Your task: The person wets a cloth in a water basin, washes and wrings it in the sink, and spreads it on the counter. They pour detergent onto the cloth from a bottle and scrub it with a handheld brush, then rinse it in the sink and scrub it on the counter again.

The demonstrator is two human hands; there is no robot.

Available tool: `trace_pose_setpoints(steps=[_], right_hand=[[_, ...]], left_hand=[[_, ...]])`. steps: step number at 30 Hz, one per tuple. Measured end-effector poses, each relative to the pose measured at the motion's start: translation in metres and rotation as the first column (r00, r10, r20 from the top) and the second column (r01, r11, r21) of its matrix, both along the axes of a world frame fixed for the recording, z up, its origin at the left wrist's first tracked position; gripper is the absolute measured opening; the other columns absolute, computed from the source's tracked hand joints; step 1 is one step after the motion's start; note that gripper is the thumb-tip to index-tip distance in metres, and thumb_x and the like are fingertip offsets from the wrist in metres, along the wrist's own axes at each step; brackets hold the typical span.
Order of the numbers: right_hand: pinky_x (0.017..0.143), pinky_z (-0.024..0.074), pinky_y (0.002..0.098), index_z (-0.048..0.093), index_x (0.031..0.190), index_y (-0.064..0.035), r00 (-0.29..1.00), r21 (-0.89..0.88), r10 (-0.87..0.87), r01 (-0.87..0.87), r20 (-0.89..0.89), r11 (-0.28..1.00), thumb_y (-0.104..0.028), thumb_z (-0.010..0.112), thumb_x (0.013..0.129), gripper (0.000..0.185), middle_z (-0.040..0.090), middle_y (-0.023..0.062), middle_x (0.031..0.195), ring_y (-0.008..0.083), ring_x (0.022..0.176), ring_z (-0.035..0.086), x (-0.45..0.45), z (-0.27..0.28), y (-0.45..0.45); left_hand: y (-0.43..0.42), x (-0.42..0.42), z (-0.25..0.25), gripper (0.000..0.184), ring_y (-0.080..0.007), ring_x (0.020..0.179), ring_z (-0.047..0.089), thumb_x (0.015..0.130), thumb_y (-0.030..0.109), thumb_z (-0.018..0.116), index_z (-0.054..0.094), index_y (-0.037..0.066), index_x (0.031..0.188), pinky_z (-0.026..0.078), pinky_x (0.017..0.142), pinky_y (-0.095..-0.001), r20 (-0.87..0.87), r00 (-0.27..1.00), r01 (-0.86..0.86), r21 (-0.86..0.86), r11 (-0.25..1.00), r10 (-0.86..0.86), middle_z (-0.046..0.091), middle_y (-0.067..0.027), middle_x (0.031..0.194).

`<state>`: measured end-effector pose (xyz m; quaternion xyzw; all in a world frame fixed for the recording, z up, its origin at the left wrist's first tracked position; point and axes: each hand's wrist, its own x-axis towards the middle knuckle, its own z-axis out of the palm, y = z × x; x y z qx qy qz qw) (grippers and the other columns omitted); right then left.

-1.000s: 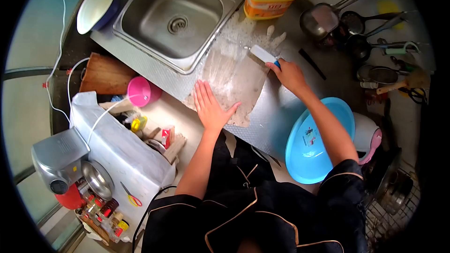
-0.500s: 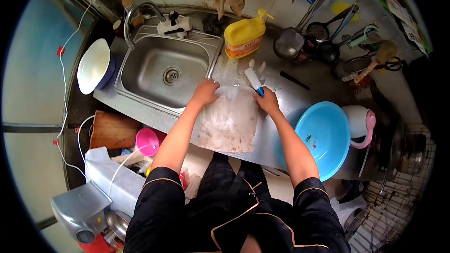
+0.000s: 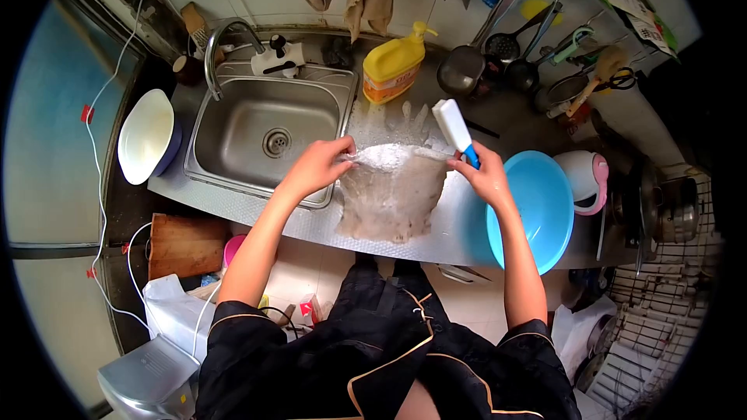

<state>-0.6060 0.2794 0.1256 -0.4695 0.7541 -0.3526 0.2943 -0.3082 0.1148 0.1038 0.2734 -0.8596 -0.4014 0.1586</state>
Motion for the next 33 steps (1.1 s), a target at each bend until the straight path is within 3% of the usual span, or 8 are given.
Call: trace_pose_setpoints(steps=[7, 10, 13, 16, 21, 26, 29, 33], right_hand=[[0.06, 0.0399, 0.0253, 0.063, 0.09, -0.003, 0.997, -0.144, -0.076, 0.07, -0.031, 0.987, -0.012, 0.074, 0.079, 0.018, 0.053, -0.0012, 0.066, 0.0081, 0.063, 0.046, -0.004, 0.065, 0.027], [0.061, 0.0417, 0.0252, 0.063, 0.092, -0.0025, 0.996, -0.163, -0.048, 0.036, -0.075, 0.986, -0.01, 0.072, 0.078, 0.018, 0.057, 0.0005, 0.067, 0.0084, 0.064, 0.048, 0.006, 0.068, 0.051], [0.06, 0.0468, 0.0322, 0.064, 0.098, -0.0009, 0.986, -0.099, -0.033, 0.017, -0.162, 0.995, -0.014, 0.074, 0.079, 0.025, 0.062, 0.0134, 0.069, 0.0153, 0.059, 0.058, 0.008, 0.027, 0.077], [0.058, 0.0472, 0.0427, 0.061, 0.097, -0.0052, 0.979, 0.057, 0.005, 0.007, -0.205, 0.998, -0.018, 0.072, 0.082, 0.022, 0.061, 0.0226, 0.072, 0.0428, 0.067, 0.062, 0.019, -0.048, 0.107], [0.063, 0.0492, 0.0546, 0.06, 0.102, -0.0119, 0.921, 0.313, 0.216, -0.111, -0.325, 0.943, -0.013, 0.065, 0.08, 0.023, 0.064, 0.0211, 0.069, 0.0436, 0.07, 0.063, 0.044, -0.108, 0.148], [0.063, 0.0496, 0.0535, 0.059, 0.102, -0.0097, 0.939, 0.303, 0.19, -0.1, -0.286, 0.948, -0.014, 0.066, 0.081, 0.022, 0.064, 0.0212, 0.071, 0.0436, 0.071, 0.063, 0.038, -0.126, 0.166], [0.061, 0.0497, 0.0503, 0.058, 0.099, -0.0066, 0.927, 0.32, 0.254, -0.16, -0.276, 0.934, -0.024, 0.07, 0.083, 0.026, 0.064, 0.0194, 0.068, 0.0427, 0.069, 0.063, 0.033, -0.118, 0.16], [0.057, 0.0484, 0.046, 0.058, 0.093, -0.0027, 0.982, 0.377, 0.186, -0.167, -0.014, 0.911, -0.047, 0.068, 0.087, 0.046, 0.062, 0.018, 0.065, 0.0422, 0.065, 0.063, 0.038, -0.092, 0.12]], left_hand=[[0.018, 0.003, 0.061, 0.016, -0.0328, 0.079, 0.065, 0.078, 0.003, 0.066, 0.06, 0.005, 0.093, 0.051, 0.07, -0.0377, -0.194, 0.981, -0.026, -0.117, 0.993, 0.003, 0.067, -0.0126, 0.082], [0.034, 0.011, 0.054, 0.014, -0.0294, 0.083, 0.063, 0.077, 0.003, 0.066, 0.06, 0.007, 0.09, 0.049, 0.072, -0.0393, -0.125, 0.99, 0.028, -0.298, 0.954, -0.068, 0.066, -0.0092, 0.084], [0.061, 0.016, 0.019, 0.015, -0.0275, 0.087, 0.06, 0.077, 0.006, 0.064, 0.06, 0.009, 0.091, 0.046, 0.076, -0.0399, -0.017, 0.989, 0.124, -0.458, 0.88, -0.148, 0.06, -0.0066, 0.084], [0.093, 0.023, -0.04, 0.016, -0.0272, 0.089, 0.057, 0.075, 0.006, 0.064, 0.06, 0.008, 0.091, 0.044, 0.08, -0.0395, 0.137, 0.979, 0.195, -0.437, 0.878, -0.149, 0.059, -0.0064, 0.088], [0.14, 0.034, -0.099, 0.014, -0.0266, 0.091, 0.055, 0.076, 0.007, 0.062, 0.058, 0.008, 0.09, 0.042, 0.083, -0.0387, 0.289, 0.945, 0.241, -0.308, 0.92, -0.151, 0.055, -0.0056, 0.087], [0.167, 0.037, -0.124, 0.014, -0.0265, 0.091, 0.054, 0.076, 0.005, 0.061, 0.057, 0.009, 0.088, 0.042, 0.083, -0.0394, 0.26, 0.961, 0.165, -0.264, 0.95, -0.095, 0.053, -0.0052, 0.086], [0.177, 0.036, -0.126, 0.017, -0.0283, 0.098, 0.055, 0.074, 0.012, 0.064, 0.058, 0.008, 0.09, 0.042, 0.094, -0.042, 0.321, 0.944, 0.167, -0.259, 0.951, -0.078, 0.055, -0.0068, 0.092], [0.186, 0.018, -0.118, 0.039, -0.035, 0.117, 0.052, 0.07, 0.03, 0.066, 0.062, 0.006, 0.1, 0.029, 0.115, -0.0481, 0.34, 0.94, 0.052, -0.194, 0.98, 0.017, 0.058, -0.0139, 0.11]])
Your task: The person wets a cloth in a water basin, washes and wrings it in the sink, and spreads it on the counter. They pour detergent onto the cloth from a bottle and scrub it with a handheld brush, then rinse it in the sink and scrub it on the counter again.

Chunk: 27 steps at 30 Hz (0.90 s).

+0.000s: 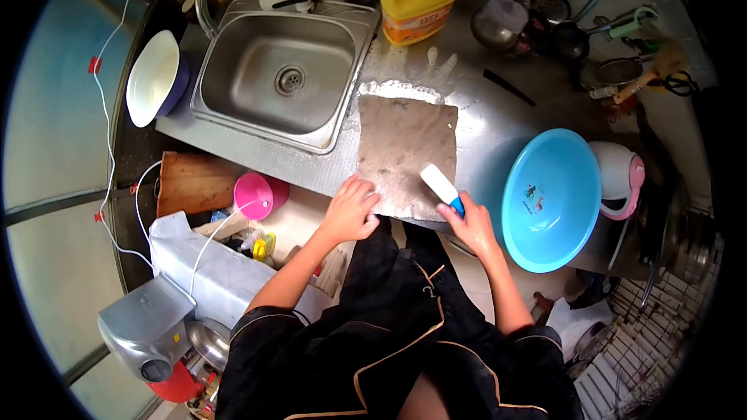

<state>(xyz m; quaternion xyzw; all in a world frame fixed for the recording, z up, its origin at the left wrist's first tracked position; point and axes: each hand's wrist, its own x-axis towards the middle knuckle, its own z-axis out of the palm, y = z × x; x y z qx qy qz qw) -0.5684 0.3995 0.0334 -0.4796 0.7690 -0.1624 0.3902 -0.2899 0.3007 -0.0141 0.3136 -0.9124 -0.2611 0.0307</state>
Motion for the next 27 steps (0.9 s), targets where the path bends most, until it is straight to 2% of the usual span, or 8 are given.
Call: trace_pose_setpoints(steps=[2, 5, 11, 17, 20, 23, 25, 27], right_hand=[[0.06, 0.049, 0.0484, 0.06, 0.093, -0.0019, 0.988, -0.068, 0.144, -0.147, -0.056, 0.987, -0.046, 0.063, 0.09, 0.045, 0.064, 0.0216, 0.07, 0.0438, 0.067, 0.063, 0.012, -0.007, -0.031], [0.065, 0.0497, 0.0509, 0.063, 0.093, -0.0011, 0.916, -0.074, 0.393, -0.398, -0.077, 0.914, -0.046, 0.056, 0.094, 0.046, 0.065, 0.0246, 0.074, 0.0447, 0.07, 0.063, 0.04, -0.028, -0.083], [0.072, 0.0511, 0.0514, 0.064, 0.097, -0.0013, 0.599, 0.098, 0.775, -0.775, -0.199, 0.624, -0.051, 0.047, 0.096, 0.053, 0.068, 0.0227, 0.078, 0.0414, 0.076, 0.066, 0.044, -0.05, -0.137], [0.07, 0.0523, 0.0501, 0.063, 0.099, -0.0017, 0.748, 0.073, 0.55, -0.567, -0.371, 0.821, -0.051, 0.048, 0.097, 0.052, 0.067, 0.0225, 0.078, 0.0422, 0.074, 0.066, 0.022, -0.051, -0.206], [0.069, 0.0529, 0.0501, 0.063, 0.099, -0.0012, 0.584, 0.08, 0.797, -0.796, -0.155, 0.599, -0.048, 0.052, 0.096, 0.048, 0.067, 0.0221, 0.079, 0.0402, 0.073, 0.067, 0.036, -0.054, -0.163], [0.068, 0.0528, 0.0512, 0.063, 0.099, -0.0008, 0.504, 0.208, 0.844, -0.82, -0.181, 0.534, -0.052, 0.048, 0.096, 0.054, 0.068, 0.0226, 0.082, 0.0397, 0.074, 0.067, 0.024, -0.057, -0.167], [0.067, 0.0527, 0.0512, 0.063, 0.1, -0.0013, 0.701, 0.119, 0.65, -0.648, -0.292, 0.752, -0.052, 0.048, 0.096, 0.053, 0.068, 0.0218, 0.08, 0.0397, 0.073, 0.067, 0.011, -0.062, -0.214], [0.066, 0.0526, 0.0515, 0.063, 0.101, -0.0011, 0.703, 0.163, 0.623, -0.609, -0.344, 0.776, -0.052, 0.049, 0.096, 0.053, 0.068, 0.0207, 0.079, 0.0396, 0.072, 0.067, 0.019, -0.05, -0.222]], left_hand=[[0.009, -0.024, -0.005, 0.05, -0.0356, 0.123, 0.049, 0.079, 0.041, 0.064, 0.063, 0.002, 0.11, 0.025, 0.117, -0.0501, -0.174, 0.982, -0.086, -0.05, 0.995, 0.076, 0.057, -0.0197, 0.119], [0.024, -0.043, -0.015, 0.087, -0.0348, 0.134, 0.04, 0.082, 0.07, 0.054, 0.051, -0.001, 0.132, 0.014, 0.119, -0.0512, -0.044, 0.997, -0.06, -0.024, 0.998, 0.059, 0.05, -0.0218, 0.134], [0.031, -0.031, -0.045, 0.093, -0.0255, 0.145, 0.026, 0.082, 0.074, 0.048, 0.038, 0.009, 0.148, 0.007, 0.121, -0.0491, -0.041, 0.999, -0.004, -0.016, 1.0, 0.004, 0.036, -0.0108, 0.153], [0.026, -0.033, -0.029, 0.093, -0.0218, 0.149, 0.018, 0.083, 0.07, 0.049, 0.028, 0.013, 0.153, 0.007, 0.121, -0.0469, -0.077, 0.996, -0.034, 0.013, 0.999, 0.035, 0.027, -0.0038, 0.159], [0.024, -0.032, -0.035, 0.092, -0.0217, 0.148, 0.018, 0.083, 0.068, 0.05, 0.028, 0.013, 0.153, 0.008, 0.121, -0.0467, -0.085, 0.996, -0.041, -0.02, 0.999, 0.039, 0.027, -0.0031, 0.159], [0.026, -0.032, -0.038, 0.092, -0.0214, 0.148, 0.019, 0.082, 0.066, 0.053, 0.029, 0.013, 0.153, 0.009, 0.121, -0.0467, -0.088, 0.995, -0.035, 0.066, 0.997, 0.041, 0.028, -0.003, 0.159], [0.024, -0.032, -0.034, 0.091, -0.0217, 0.148, 0.019, 0.081, 0.063, 0.057, 0.03, 0.013, 0.152, 0.009, 0.121, -0.0469, -0.129, 0.99, -0.053, 0.055, 0.997, 0.06, 0.03, -0.0032, 0.158], [0.025, -0.031, -0.028, 0.091, -0.0226, 0.147, 0.021, 0.08, 0.062, 0.059, 0.031, 0.013, 0.151, 0.01, 0.121, -0.0469, -0.11, 0.992, -0.052, 0.058, 0.997, 0.058, 0.03, -0.0025, 0.157]])
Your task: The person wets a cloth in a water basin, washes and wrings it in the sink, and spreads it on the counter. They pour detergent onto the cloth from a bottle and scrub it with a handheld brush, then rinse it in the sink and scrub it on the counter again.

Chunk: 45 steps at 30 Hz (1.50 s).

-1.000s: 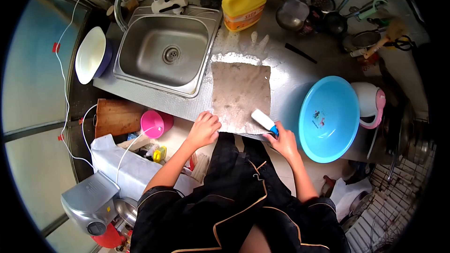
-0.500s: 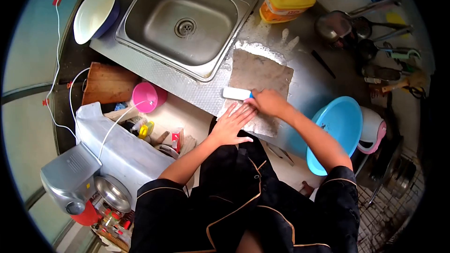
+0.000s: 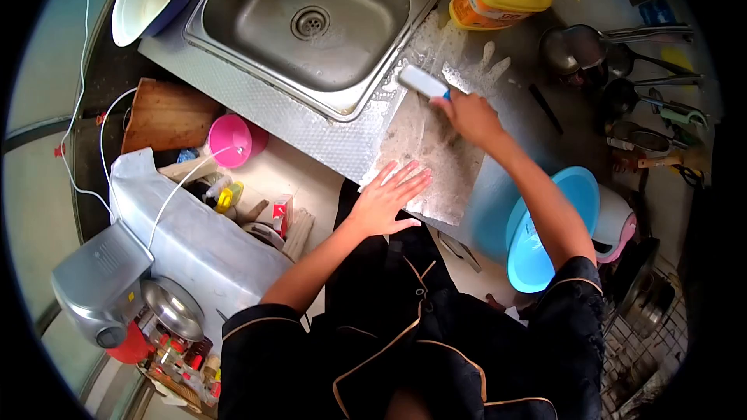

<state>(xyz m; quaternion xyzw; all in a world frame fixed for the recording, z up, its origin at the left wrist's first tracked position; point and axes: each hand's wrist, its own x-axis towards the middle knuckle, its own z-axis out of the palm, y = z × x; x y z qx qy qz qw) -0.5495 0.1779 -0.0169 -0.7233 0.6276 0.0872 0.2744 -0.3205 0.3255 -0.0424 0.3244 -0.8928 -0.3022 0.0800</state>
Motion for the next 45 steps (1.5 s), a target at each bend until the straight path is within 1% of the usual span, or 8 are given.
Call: trace_pose_setpoints(steps=[4, 11, 15, 21, 30, 33, 38, 45], right_hand=[[0.068, 0.0525, 0.0515, 0.064, 0.098, -0.002, 0.934, 0.16, 0.357, -0.354, 0.006, 0.922, -0.053, 0.048, 0.095, 0.054, 0.068, 0.022, 0.08, 0.0383, 0.074, 0.067, 0.013, 0.017, 0.065], [0.064, 0.0529, 0.049, 0.065, 0.093, -0.0017, 0.999, -0.067, 0.008, -0.011, -0.041, 0.998, -0.054, 0.048, 0.096, 0.055, 0.066, 0.0212, 0.072, 0.0393, 0.066, 0.067, -0.011, 0.004, 0.003], [0.063, 0.0542, 0.0493, 0.065, 0.097, -0.0002, 0.92, 0.067, 0.389, -0.392, 0.052, 0.918, -0.054, 0.05, 0.095, 0.056, 0.066, 0.0214, 0.07, 0.0382, 0.064, 0.066, 0.007, 0.006, 0.083], [0.066, 0.0537, 0.0478, 0.068, 0.09, -0.0035, 0.999, -0.04, 0.046, -0.046, -0.01, 0.998, -0.059, 0.047, 0.093, 0.06, 0.067, 0.0197, 0.072, 0.0386, 0.069, 0.067, -0.029, 0.003, -0.001], [0.067, 0.0527, 0.0505, 0.067, 0.099, -0.0035, 0.951, 0.106, 0.309, -0.305, -0.019, 0.946, -0.056, 0.047, 0.096, 0.056, 0.067, 0.0216, 0.077, 0.0396, 0.071, 0.067, -0.007, 0.002, 0.062], [0.068, 0.0526, 0.0502, 0.067, 0.094, -0.0034, 0.946, -0.11, 0.324, -0.323, -0.01, 0.94, -0.055, 0.046, 0.097, 0.056, 0.067, 0.0212, 0.074, 0.0401, 0.071, 0.066, -0.023, -0.007, 0.015], [0.07, 0.0533, 0.0492, 0.065, 0.098, 0.0004, 0.999, -0.055, -0.028, 0.025, -0.047, 0.998, -0.057, 0.045, 0.096, 0.061, 0.068, 0.0218, 0.081, 0.0409, 0.078, 0.067, -0.012, 0.009, 0.004], [0.065, 0.0544, 0.0477, 0.065, 0.09, -0.0028, 0.948, 0.049, 0.317, -0.317, 0.021, 0.947, -0.056, 0.048, 0.095, 0.056, 0.067, 0.0173, 0.071, 0.039, 0.069, 0.067, 0.003, 0.004, 0.04]], left_hand=[[0.0, -0.001, -0.006, 0.091, -0.0227, 0.147, 0.021, 0.08, 0.063, 0.058, 0.03, 0.014, 0.152, 0.011, 0.121, -0.0464, 0.039, 0.999, 0.001, 0.067, 0.998, -0.004, 0.03, -0.0014, 0.158], [-0.003, -0.003, 0.001, 0.093, -0.022, 0.147, 0.022, 0.079, 0.063, 0.059, 0.03, 0.014, 0.152, 0.011, 0.121, -0.047, 0.002, 1.0, -0.019, -0.006, 1.0, 0.019, 0.03, -0.001, 0.157], [0.0, -0.002, -0.005, 0.094, -0.0218, 0.147, 0.022, 0.078, 0.064, 0.059, 0.029, 0.015, 0.152, 0.01, 0.121, -0.0472, 0.004, 1.0, -0.024, 0.001, 1.0, 0.024, 0.03, -0.0009, 0.158], [0.0, -0.005, 0.0, 0.092, -0.0222, 0.147, 0.023, 0.078, 0.064, 0.059, 0.032, 0.017, 0.152, 0.009, 0.12, -0.0482, 0.012, 0.999, -0.038, -0.003, 0.999, 0.038, 0.033, -0.0013, 0.156], [0.001, -0.006, -0.001, 0.092, -0.0224, 0.148, 0.02, 0.078, 0.065, 0.058, 0.032, 0.017, 0.152, 0.007, 0.121, -0.0484, 0.022, 0.999, -0.042, 0.014, 0.999, 0.041, 0.032, -0.001, 0.157], [0.0, -0.006, 0.001, 0.092, -0.0226, 0.148, 0.021, 0.078, 0.065, 0.057, 0.031, 0.017, 0.152, 0.008, 0.121, -0.0483, 0.025, 0.999, -0.045, 0.003, 0.999, 0.045, 0.032, -0.0009, 0.157], [0.0, -0.006, 0.002, 0.091, -0.0234, 0.148, 0.02, 0.08, 0.064, 0.057, 0.031, 0.016, 0.152, 0.008, 0.12, -0.0486, 0.014, 0.999, -0.043, 0.004, 0.999, 0.043, 0.032, -0.0014, 0.157], [0.0, -0.007, -0.002, 0.09, -0.0238, 0.148, 0.021, 0.08, 0.064, 0.057, 0.032, 0.016, 0.152, 0.008, 0.12, -0.0489, 0.032, 0.999, -0.041, 0.005, 0.999, 0.041, 0.033, -0.0021, 0.156]])
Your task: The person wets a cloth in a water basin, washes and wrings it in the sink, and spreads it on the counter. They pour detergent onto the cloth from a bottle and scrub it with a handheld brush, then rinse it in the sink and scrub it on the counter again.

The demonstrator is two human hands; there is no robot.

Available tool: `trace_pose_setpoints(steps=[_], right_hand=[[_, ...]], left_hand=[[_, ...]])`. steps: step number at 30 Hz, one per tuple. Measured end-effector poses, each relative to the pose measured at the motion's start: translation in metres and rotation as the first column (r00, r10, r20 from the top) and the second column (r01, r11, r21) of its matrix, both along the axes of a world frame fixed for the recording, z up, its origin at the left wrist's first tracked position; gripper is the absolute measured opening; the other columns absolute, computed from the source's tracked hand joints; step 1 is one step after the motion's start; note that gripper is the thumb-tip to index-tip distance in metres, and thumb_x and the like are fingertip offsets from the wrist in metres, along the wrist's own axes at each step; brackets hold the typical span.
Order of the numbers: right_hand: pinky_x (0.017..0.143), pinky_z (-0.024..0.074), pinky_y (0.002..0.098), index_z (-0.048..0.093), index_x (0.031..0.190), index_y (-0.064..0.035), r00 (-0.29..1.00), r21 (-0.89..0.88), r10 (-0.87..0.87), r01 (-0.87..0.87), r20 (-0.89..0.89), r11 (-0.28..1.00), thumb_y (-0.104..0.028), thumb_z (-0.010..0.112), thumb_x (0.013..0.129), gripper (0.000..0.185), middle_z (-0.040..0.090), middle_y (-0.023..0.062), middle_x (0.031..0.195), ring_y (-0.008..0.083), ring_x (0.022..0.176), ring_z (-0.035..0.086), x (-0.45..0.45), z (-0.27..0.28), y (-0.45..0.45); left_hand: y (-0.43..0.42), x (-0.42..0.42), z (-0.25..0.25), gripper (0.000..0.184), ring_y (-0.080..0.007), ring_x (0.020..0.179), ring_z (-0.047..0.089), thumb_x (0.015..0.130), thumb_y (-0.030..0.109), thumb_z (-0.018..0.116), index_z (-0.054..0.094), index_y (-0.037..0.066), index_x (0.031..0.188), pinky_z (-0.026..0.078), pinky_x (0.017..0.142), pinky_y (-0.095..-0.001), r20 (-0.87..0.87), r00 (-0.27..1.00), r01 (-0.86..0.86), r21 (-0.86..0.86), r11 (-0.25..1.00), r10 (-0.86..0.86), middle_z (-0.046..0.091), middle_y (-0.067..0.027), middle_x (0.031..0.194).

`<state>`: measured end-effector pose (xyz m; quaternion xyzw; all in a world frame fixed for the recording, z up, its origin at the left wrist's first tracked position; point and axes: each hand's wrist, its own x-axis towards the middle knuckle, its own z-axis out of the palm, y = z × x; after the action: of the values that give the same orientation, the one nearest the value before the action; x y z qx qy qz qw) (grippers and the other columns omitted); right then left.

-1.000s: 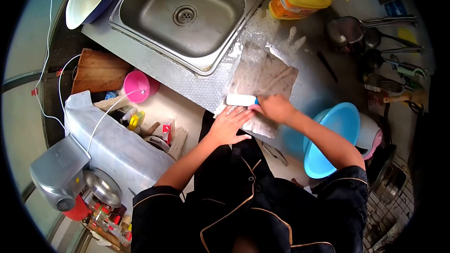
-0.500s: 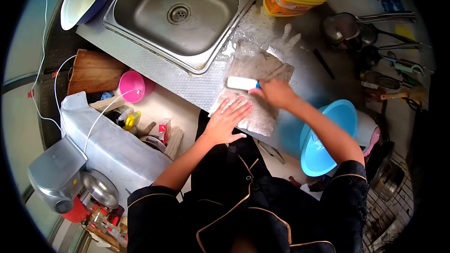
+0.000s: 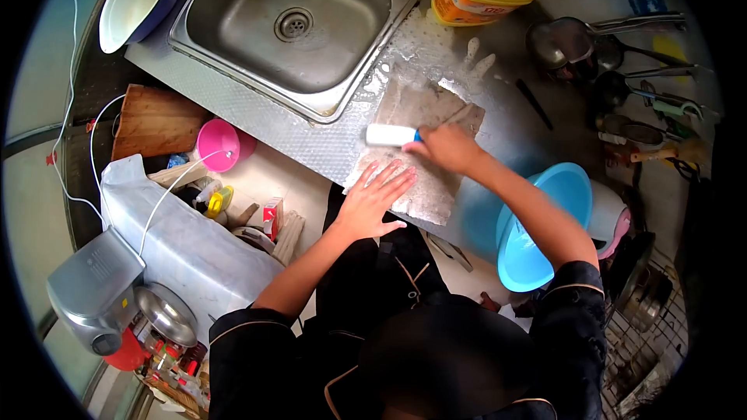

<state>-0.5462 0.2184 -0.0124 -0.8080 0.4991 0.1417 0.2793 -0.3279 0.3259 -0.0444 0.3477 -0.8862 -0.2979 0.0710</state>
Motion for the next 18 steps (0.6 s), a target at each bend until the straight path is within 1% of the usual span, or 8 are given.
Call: trace_pose_setpoints(steps=[2, 5, 8, 9, 11, 13, 16, 18], right_hand=[[0.068, 0.0532, 0.0487, 0.066, 0.09, -0.0026, 0.961, -0.054, -0.25, 0.258, 0.118, 0.965, -0.055, 0.047, 0.096, 0.056, 0.066, 0.0209, 0.071, 0.0416, 0.07, 0.066, -0.01, -0.006, -0.025], [0.068, 0.0522, 0.0505, 0.066, 0.091, -0.0018, 0.96, -0.169, -0.281, 0.278, 0.003, 0.946, -0.054, 0.048, 0.096, 0.055, 0.067, 0.0226, 0.077, 0.0394, 0.072, 0.067, -0.021, -0.004, -0.065], [0.066, 0.052, 0.0512, 0.065, 0.093, -0.0007, 0.923, -0.177, -0.373, 0.384, 0.092, 0.906, -0.053, 0.05, 0.095, 0.055, 0.066, 0.0234, 0.075, 0.0396, 0.072, 0.067, -0.01, -0.001, -0.032], [0.064, 0.0521, 0.0513, 0.064, 0.093, 0.0001, 0.964, -0.323, -0.234, 0.262, 0.125, 0.909, -0.051, 0.051, 0.096, 0.053, 0.065, 0.0232, 0.072, 0.0401, 0.069, 0.066, -0.01, -0.008, -0.01], [0.062, 0.0521, 0.0514, 0.063, 0.092, 0.0001, 0.966, 0.016, -0.219, 0.219, 0.138, 0.976, -0.05, 0.051, 0.096, 0.051, 0.064, 0.0219, 0.068, 0.0409, 0.062, 0.065, -0.003, 0.008, 0.032], [0.06, 0.0524, 0.0498, 0.063, 0.092, -0.0014, 0.988, 0.021, -0.089, 0.087, 0.13, 0.996, -0.049, 0.05, 0.097, 0.05, 0.063, 0.0216, 0.065, 0.0416, 0.062, 0.064, -0.008, 0.001, 0.067], [0.061, 0.0526, 0.0493, 0.064, 0.092, -0.0026, 0.995, 0.032, -0.092, 0.09, 0.042, 0.995, -0.049, 0.049, 0.097, 0.049, 0.063, 0.0216, 0.065, 0.0421, 0.061, 0.064, -0.023, 0.007, 0.047], [0.064, 0.0522, 0.0504, 0.065, 0.094, -0.0042, 0.995, -0.005, -0.1, 0.1, 0.028, 0.995, -0.05, 0.048, 0.097, 0.049, 0.066, 0.0214, 0.071, 0.041, 0.067, 0.065, -0.033, -0.003, 0.028]], left_hand=[[0.001, 0.001, 0.004, 0.097, -0.0218, 0.149, 0.017, 0.075, 0.06, 0.064, 0.027, 0.015, 0.153, 0.006, 0.121, -0.0477, 0.002, 1.0, -0.001, 0.005, 1.0, 0.001, 0.027, -0.0007, 0.159], [-0.002, 0.003, 0.006, 0.097, -0.0219, 0.149, 0.017, 0.075, 0.06, 0.065, 0.028, 0.015, 0.153, 0.006, 0.121, -0.0476, 0.018, 1.0, 0.007, 0.003, 1.0, -0.007, 0.027, -0.0002, 0.159], [-0.002, 0.0, 0.006, 0.097, -0.0219, 0.148, 0.018, 0.075, 0.06, 0.064, 0.028, 0.015, 0.153, 0.007, 0.121, -0.0479, -0.005, 1.0, -0.009, -0.007, 1.0, 0.009, 0.027, 0.0001, 0.159], [-0.001, 0.0, 0.004, 0.096, -0.0217, 0.148, 0.019, 0.075, 0.06, 0.064, 0.029, 0.016, 0.153, 0.007, 0.121, -0.0482, 0.002, 1.0, -0.009, -0.016, 1.0, 0.009, 0.027, 0.0001, 0.159], [0.005, 0.001, -0.003, 0.095, -0.0216, 0.148, 0.02, 0.075, 0.061, 0.063, 0.029, 0.018, 0.153, 0.008, 0.121, -0.0486, 0.004, 1.0, -0.005, -0.008, 1.0, 0.005, 0.028, 0.0002, 0.158], [0.01, 0.0, -0.011, 0.092, -0.0211, 0.147, 0.021, 0.076, 0.061, 0.062, 0.03, 0.022, 0.153, 0.008, 0.121, -0.0491, 0.254, 0.963, 0.04, 0.182, 0.982, -0.086, 0.029, 0.0008, 0.158], [0.006, 0.0, -0.005, 0.09, -0.0205, 0.147, 0.023, 0.077, 0.062, 0.061, 0.03, 0.024, 0.153, 0.009, 0.121, -0.0491, 0.024, 1.0, -0.008, -0.031, 0.999, 0.009, 0.03, 0.0019, 0.158], [0.005, 0.0, -0.002, 0.089, -0.0198, 0.147, 0.023, 0.078, 0.062, 0.061, 0.03, 0.024, 0.153, 0.009, 0.121, -0.0485, 0.033, 0.999, -0.007, -0.02, 1.0, 0.007, 0.03, 0.0031, 0.158]])
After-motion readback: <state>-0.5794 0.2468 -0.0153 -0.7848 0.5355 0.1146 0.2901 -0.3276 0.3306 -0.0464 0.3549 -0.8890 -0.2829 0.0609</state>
